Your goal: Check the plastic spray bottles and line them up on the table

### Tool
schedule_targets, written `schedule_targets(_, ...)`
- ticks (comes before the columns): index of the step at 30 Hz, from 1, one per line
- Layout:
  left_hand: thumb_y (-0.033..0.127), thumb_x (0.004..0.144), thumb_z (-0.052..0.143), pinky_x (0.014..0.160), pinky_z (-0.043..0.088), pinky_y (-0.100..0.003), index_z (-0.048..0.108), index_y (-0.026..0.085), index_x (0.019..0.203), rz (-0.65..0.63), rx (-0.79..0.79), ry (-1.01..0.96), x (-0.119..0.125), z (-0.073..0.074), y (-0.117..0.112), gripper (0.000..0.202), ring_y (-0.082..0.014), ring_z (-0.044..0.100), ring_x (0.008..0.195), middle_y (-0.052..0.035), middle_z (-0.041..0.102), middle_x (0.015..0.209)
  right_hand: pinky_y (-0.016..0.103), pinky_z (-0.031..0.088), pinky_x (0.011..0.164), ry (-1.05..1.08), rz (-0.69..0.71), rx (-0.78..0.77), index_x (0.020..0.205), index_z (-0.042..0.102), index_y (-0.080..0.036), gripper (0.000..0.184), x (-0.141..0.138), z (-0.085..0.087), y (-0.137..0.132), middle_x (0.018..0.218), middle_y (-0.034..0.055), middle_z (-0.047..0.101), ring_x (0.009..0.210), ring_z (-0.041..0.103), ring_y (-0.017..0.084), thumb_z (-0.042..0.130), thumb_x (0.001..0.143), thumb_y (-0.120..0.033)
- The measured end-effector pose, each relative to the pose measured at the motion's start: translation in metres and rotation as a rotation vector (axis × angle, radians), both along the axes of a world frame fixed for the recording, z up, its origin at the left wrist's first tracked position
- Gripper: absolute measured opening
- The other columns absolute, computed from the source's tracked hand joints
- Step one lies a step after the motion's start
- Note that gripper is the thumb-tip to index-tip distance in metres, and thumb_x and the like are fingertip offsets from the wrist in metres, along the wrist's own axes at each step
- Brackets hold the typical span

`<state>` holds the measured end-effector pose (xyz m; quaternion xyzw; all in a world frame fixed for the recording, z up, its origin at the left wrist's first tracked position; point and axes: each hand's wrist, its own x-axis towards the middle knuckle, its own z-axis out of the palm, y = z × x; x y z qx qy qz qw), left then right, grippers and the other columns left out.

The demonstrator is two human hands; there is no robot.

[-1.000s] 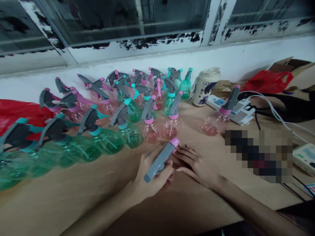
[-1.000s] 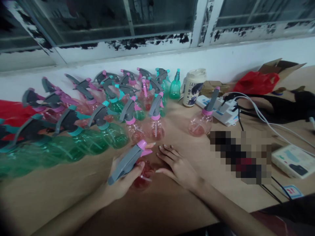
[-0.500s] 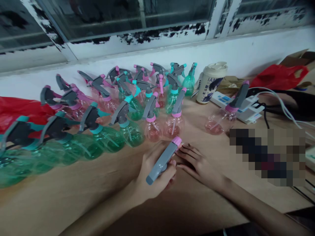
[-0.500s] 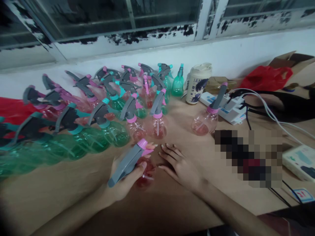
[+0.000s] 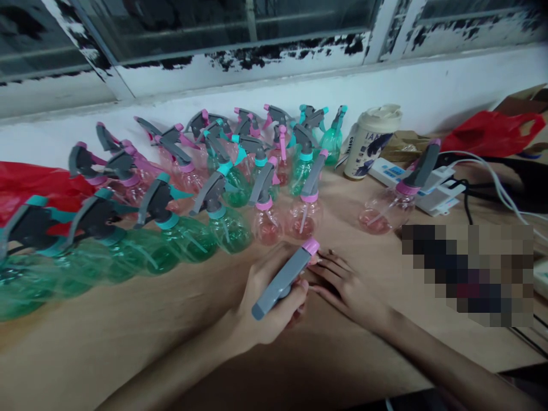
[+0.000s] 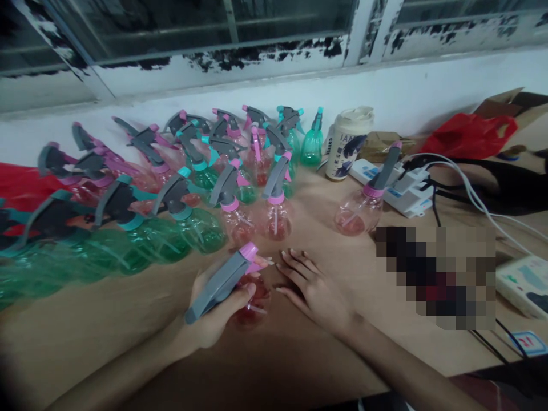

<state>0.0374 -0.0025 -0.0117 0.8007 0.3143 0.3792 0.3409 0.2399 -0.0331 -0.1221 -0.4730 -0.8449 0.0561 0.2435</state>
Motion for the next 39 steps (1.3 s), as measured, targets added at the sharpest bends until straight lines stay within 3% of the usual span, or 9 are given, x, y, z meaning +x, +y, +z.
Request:
schedule_targets(7,0.018,0.076,0.054,0.056,0.050,-0.028,0.058,0.020,0.089,0.095,-0.090,-0.033,0.0019,-0.0013,-0.0041,0.013,-0.0164,0.060,0.067,-0.0010,0.060,0.075,0.051,0.036,0.105,0.034,0.003,-0.007,0.129,0.049,-0.018,0.041,0.0002,-0.0012,0.0002,0.134,0.0095,0.051,0.129,0.039,0.025,0.048,0.090,-0.033)
schedule_targets(15,0.015,0.077,0.053,0.060,0.046,-0.028,0.054,0.019,0.077,0.057,-0.044,-0.018,0.0010,0.0002,-0.0020,0.005,-0.0139,0.056,0.061,0.0012,0.056,0.070,0.048,0.034,0.107,0.003,0.003,-0.007,0.127,0.050,-0.015,0.041,0.0004,-0.0006,0.0000,0.136,0.0095,0.049,0.130,0.038,0.024,0.048,0.091,-0.033)
schedule_targets(20,0.013,0.077,0.050,0.071,0.049,-0.032,0.058,0.020,0.095,0.086,-0.022,0.009,0.0031,0.0007,-0.0015,0.021,-0.0167,0.060,0.075,-0.0020,0.062,0.084,0.049,0.035,0.106,0.006,0.004,0.004,0.130,0.048,-0.016,0.043,0.0009,-0.0027,0.0000,0.136,0.0086,0.050,0.130,0.038,0.023,0.048,0.091,-0.034)
schedule_targets(23,0.013,0.076,0.050,0.063,0.050,-0.032,0.056,0.022,0.087,0.124,0.013,-0.007,0.0053,-0.0004,-0.0012,0.015,-0.0161,0.057,0.065,-0.0001,0.058,0.075,0.050,0.035,0.106,0.039,0.008,-0.007,0.134,0.043,-0.020,0.046,0.0010,-0.0019,0.0005,0.136,0.0082,0.050,0.130,0.038,0.024,0.049,0.090,-0.033)
schedule_targets(25,0.012,0.075,0.050,0.065,0.050,-0.033,0.053,0.022,0.080,0.094,0.051,-0.037,0.0065,-0.0011,-0.0011,0.012,-0.0172,0.057,0.068,-0.0011,0.058,0.076,0.051,0.036,0.105,0.050,0.010,-0.020,0.136,0.041,-0.020,0.048,0.0011,-0.0010,0.0009,0.135,0.0082,0.050,0.129,0.039,0.024,0.049,0.090,-0.034)
schedule_targets(28,0.011,0.075,0.050,0.072,0.050,-0.036,0.054,0.022,0.086,0.075,0.027,-0.051,0.0074,-0.0014,-0.0019,0.016,-0.0187,0.059,0.077,-0.0036,0.060,0.086,0.050,0.035,0.106,0.040,0.017,-0.025,0.135,0.041,-0.019,0.048,0.0015,-0.0005,0.0013,0.136,0.0081,0.049,0.130,0.038,0.024,0.049,0.090,-0.034)
schedule_targets(33,0.014,0.078,0.051,0.059,0.050,-0.032,0.056,0.023,0.084,0.137,-0.027,-0.010,0.0066,-0.0024,-0.0044,0.011,-0.0151,0.056,0.059,0.0003,0.058,0.071,0.050,0.035,0.106,0.058,0.017,-0.020,0.136,0.040,-0.021,0.049,0.0027,-0.0008,0.0014,0.136,0.0073,0.049,0.130,0.038,0.024,0.050,0.089,-0.033)
schedule_targets(36,0.014,0.078,0.053,0.049,0.049,-0.026,0.058,0.023,0.088,0.098,-0.061,-0.068,0.0059,-0.0030,-0.0052,0.014,-0.0111,0.054,0.049,0.0029,0.056,0.068,0.050,0.035,0.106,0.056,0.023,-0.038,0.136,0.040,-0.022,0.049,0.0033,-0.0004,0.0016,0.136,0.0073,0.049,0.130,0.038,0.024,0.050,0.089,-0.033)
schedule_targets(39,0.016,0.081,0.055,0.052,0.052,-0.027,0.058,0.023,0.101,0.076,-0.110,-0.079,0.0056,-0.0035,-0.0062,0.021,-0.0119,0.057,0.051,0.0019,0.060,0.072,0.050,0.034,0.106,0.037,0.028,-0.052,0.136,0.040,-0.020,0.049,0.0036,-0.0004,0.0016,0.138,0.0078,0.047,0.131,0.037,0.023,0.048,0.090,-0.033)
